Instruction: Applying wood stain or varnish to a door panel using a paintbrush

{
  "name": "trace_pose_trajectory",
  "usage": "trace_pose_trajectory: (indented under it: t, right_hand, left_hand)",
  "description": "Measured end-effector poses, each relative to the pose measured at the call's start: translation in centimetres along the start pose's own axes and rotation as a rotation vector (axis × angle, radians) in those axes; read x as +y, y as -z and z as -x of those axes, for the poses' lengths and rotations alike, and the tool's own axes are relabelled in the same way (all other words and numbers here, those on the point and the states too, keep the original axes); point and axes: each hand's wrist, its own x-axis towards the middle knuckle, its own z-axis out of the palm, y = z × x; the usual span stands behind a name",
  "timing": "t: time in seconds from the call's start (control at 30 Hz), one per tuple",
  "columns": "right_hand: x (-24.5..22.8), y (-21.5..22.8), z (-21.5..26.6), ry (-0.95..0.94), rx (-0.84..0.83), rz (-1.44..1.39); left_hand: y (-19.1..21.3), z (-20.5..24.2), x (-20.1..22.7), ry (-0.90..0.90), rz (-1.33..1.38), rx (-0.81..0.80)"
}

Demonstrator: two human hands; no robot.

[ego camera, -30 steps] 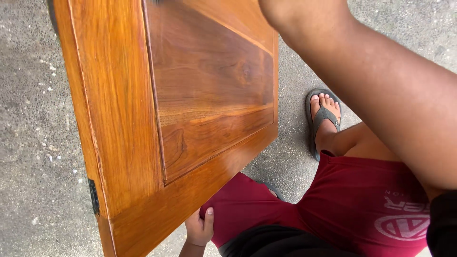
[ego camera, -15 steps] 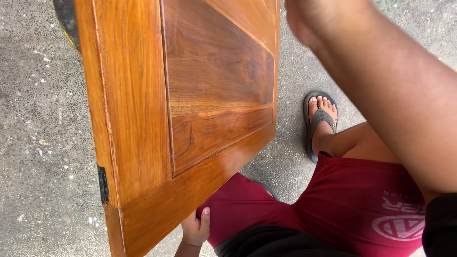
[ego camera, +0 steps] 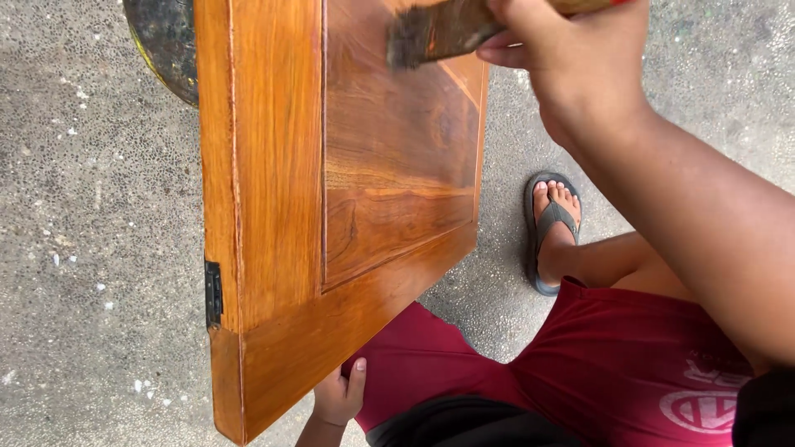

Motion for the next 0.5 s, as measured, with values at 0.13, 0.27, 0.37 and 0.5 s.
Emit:
trace_pose_trajectory:
  t: [0.13, 0.27, 0.37, 0.5]
  right_hand:
    - [-2.7, -1.1, 1.5, -0.093, -0.009, -0.217]
    - [-1.0, -0.5, 1.8, -0.008, -0.067, -0.069]
    - [-1.8, -0.4, 2.3, 0.049, -0.060, -0.008]
    - [-3.6, -1.7, 2.9, -0.158, -0.103, -0.333]
  left_hand:
    - [0.0, 0.1, 0.1, -0.051, -0.045, 0.005]
    - [0.1, -0.4, -0.2, -0.037, -0.027, -0.014]
    - [0.1, 0.0, -1.2, -0.046, -0.033, -0.015]
    - [-0.1, 0.1, -1.5, -0.053, -0.085, -0.006]
